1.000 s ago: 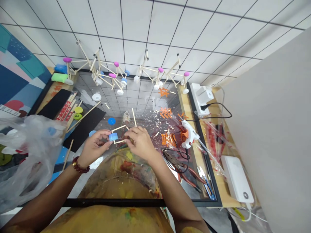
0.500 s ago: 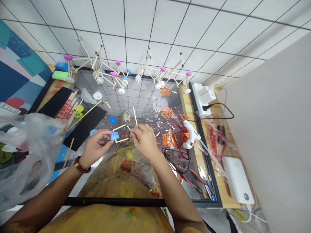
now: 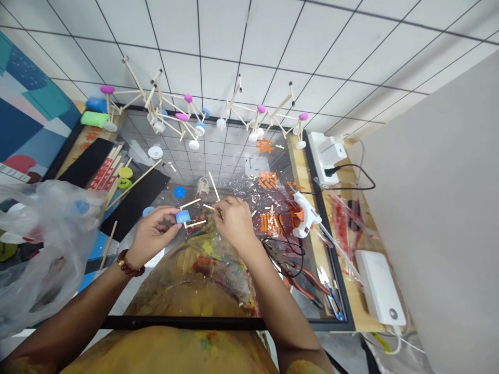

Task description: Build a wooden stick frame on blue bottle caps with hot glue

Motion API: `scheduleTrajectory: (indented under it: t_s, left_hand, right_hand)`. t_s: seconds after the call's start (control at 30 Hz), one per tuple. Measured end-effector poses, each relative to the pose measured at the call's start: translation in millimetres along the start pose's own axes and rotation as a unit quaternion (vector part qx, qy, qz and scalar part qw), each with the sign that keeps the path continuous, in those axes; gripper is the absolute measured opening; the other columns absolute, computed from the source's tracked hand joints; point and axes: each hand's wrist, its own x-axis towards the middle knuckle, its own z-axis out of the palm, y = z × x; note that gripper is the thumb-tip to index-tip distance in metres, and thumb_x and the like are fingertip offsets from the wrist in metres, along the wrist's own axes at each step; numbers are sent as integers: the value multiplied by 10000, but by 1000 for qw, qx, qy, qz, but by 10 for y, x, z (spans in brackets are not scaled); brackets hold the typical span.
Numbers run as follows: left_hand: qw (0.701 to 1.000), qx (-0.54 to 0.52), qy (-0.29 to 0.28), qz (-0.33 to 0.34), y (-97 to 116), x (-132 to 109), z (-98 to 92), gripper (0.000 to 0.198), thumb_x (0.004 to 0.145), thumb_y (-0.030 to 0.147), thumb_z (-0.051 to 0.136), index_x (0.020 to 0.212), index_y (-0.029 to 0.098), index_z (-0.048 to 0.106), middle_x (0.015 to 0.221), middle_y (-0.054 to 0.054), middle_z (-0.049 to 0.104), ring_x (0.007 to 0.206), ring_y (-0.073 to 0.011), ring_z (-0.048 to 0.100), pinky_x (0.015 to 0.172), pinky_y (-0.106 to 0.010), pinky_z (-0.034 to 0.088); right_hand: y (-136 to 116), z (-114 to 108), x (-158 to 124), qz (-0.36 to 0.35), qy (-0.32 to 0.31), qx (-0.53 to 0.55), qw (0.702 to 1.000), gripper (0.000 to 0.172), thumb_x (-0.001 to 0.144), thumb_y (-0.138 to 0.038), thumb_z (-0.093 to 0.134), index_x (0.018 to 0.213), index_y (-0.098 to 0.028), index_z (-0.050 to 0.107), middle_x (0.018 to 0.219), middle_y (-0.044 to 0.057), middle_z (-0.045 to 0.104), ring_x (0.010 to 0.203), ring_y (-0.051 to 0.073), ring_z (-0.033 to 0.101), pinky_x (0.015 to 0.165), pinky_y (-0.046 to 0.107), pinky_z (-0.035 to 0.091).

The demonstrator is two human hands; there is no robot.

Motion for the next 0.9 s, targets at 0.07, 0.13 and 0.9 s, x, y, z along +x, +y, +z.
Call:
scheduleTrajectory:
  t_s: [0.07, 0.13, 0.9]
  left_hand:
    - [1000, -2, 2, 0, -3, -2, 2, 231, 796, 214, 661, 1027, 192, 667, 1049, -73, 629, 707, -103, 603, 480, -167, 518]
    - [1000, 0, 1, 1, -1, -1, 1, 229, 796, 217, 663, 1024, 195, 668, 1030, -68, 629, 702, -104, 603, 472, -164, 509]
    - [1000, 3, -7, 9, 1, 4, -15, 224, 803, 209, 668, 1024, 180, 677, 1002, -69, 631, 692, -106, 598, 470, -169, 515]
  right_hand:
    - [-28, 6, -4, 18, -4, 14, 1000, 139, 826, -164, 608, 844, -223, 733, 859, 44, 731, 799, 206, 630, 727, 301, 423]
    - [-72, 10, -4, 40, -26, 21, 999, 131, 816, -187, 607, 805, -241, 725, 798, 22, 736, 751, 194, 641, 658, 279, 400]
    - [-312, -180, 273, 111, -196, -25, 974, 210, 848, -349, 601, 760, -267, 773, 790, 38, 769, 775, 210, 688, 587, 283, 324]
